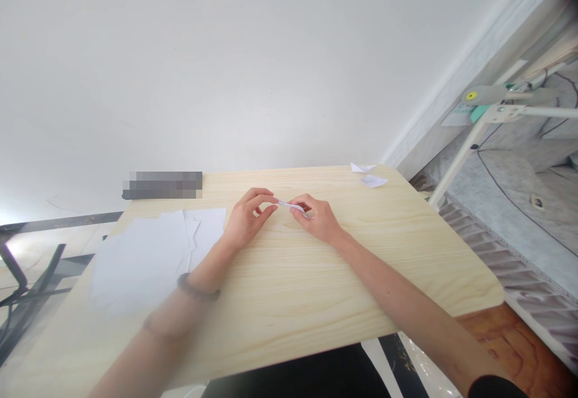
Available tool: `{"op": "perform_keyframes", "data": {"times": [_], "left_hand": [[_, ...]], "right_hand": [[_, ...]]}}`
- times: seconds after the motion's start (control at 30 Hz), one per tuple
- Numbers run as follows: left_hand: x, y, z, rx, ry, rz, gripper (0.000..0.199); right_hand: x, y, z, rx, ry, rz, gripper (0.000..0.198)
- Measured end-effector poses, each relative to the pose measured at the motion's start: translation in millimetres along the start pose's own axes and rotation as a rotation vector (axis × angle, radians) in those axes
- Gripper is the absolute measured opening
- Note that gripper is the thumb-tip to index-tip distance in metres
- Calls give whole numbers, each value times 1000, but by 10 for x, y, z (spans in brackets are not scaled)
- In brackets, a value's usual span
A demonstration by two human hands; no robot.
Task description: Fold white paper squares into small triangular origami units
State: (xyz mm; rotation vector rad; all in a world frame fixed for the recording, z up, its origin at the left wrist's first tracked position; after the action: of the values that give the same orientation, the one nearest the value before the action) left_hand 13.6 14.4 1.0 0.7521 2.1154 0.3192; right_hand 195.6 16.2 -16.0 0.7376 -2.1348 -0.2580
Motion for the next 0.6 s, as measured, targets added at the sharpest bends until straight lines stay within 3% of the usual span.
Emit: {"op": "perform_keyframes", "data": {"times": [0.6], "left_hand": [[30,0,13,48,8,0,16]], "right_hand": [[7,-12,14,36,-78,-32,21]]}}
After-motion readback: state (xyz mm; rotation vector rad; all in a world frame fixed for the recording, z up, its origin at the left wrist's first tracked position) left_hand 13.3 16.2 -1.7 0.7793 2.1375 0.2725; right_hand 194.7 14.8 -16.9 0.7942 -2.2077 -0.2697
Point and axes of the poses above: each hand's wrist, its own y-axis towards the middle knuckle, its own z-axis out of the palm, x = y × z, the point moved 2 cm from there along y, towards the middle knuckle, and after that the axes turned 7 degrees about x, right-handed, at the moved point
